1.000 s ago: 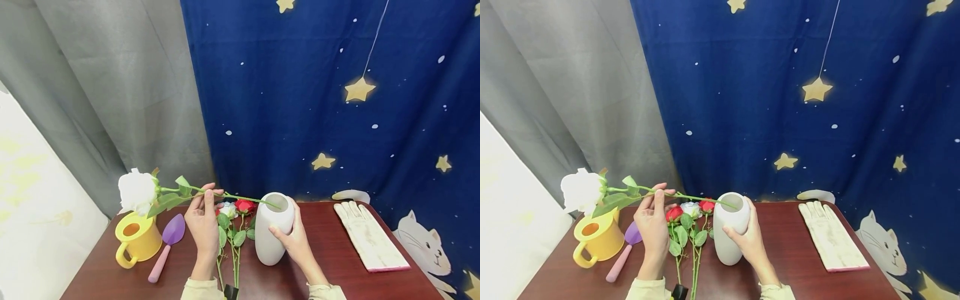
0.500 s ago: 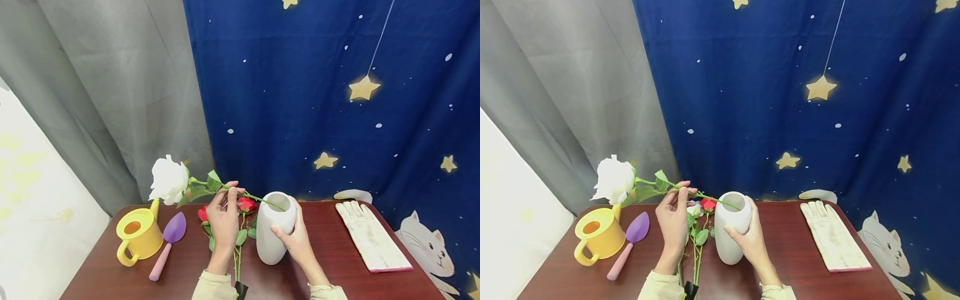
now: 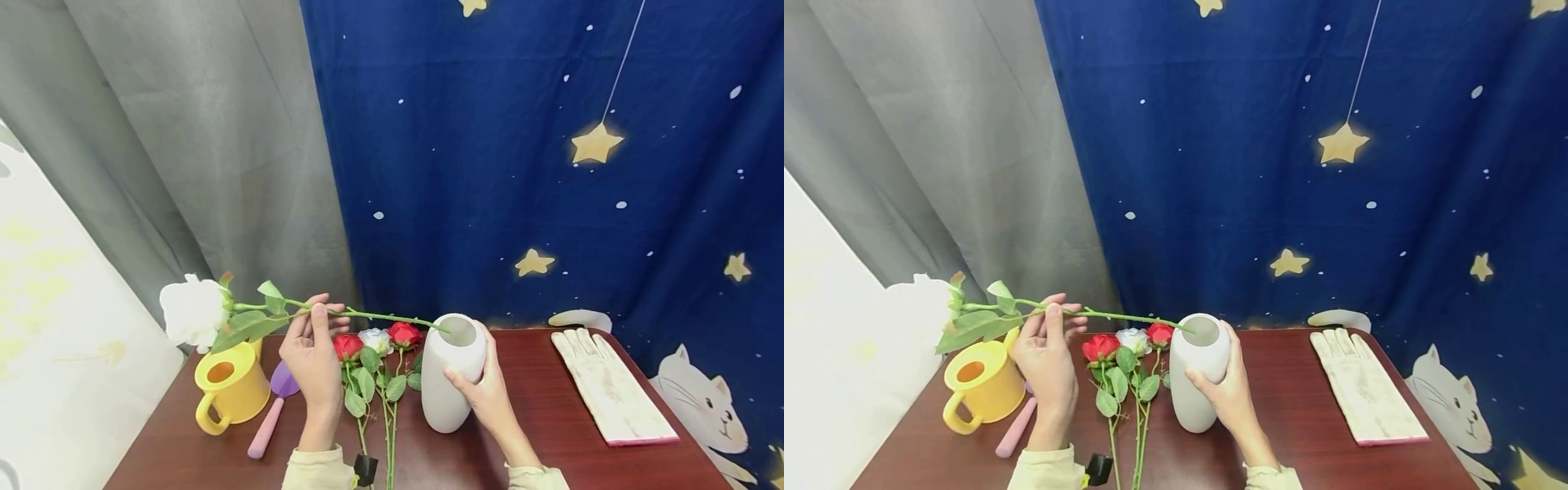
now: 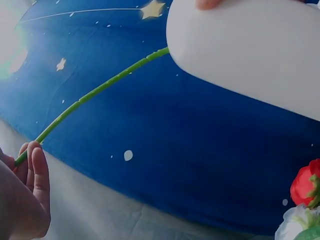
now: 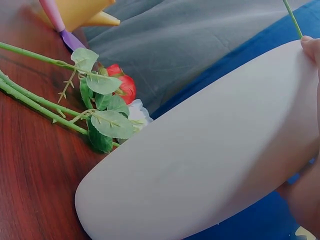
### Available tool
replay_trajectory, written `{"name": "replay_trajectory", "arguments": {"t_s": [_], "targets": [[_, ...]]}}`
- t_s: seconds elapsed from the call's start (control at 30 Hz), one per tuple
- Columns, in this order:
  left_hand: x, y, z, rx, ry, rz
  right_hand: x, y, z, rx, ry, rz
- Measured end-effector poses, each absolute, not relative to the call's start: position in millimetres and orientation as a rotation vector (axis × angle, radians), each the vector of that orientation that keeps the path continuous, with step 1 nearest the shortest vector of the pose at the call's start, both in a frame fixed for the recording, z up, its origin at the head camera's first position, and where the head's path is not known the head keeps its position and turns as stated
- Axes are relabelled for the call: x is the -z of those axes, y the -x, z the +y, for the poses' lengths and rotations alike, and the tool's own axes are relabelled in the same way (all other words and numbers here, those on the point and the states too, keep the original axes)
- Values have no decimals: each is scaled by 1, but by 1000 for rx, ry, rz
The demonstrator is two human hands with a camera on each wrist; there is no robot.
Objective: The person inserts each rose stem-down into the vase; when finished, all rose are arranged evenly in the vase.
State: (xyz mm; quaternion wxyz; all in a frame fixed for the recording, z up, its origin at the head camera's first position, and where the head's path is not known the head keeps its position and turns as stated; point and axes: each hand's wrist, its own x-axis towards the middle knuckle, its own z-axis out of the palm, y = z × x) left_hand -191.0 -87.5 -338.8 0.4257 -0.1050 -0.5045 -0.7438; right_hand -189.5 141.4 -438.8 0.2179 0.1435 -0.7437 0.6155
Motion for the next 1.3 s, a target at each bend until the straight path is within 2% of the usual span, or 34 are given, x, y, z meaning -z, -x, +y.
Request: {"name": "replay_trajectory", "arguments": {"t_s": [0.33, 0.5, 0.93, 1.3], "targets": [[343, 191, -103, 1923, 187, -1131, 417, 178, 131, -1724, -436, -2029], [339, 189, -100, 1916, 234, -1122, 409, 173, 130, -1726, -412, -2041], [339, 194, -81, 1824, 316, -1276, 440, 191, 140, -1704, -421, -2032], [326, 180, -46, 1809, 388, -1599, 441, 189, 140, -1695, -414, -2014]]}}
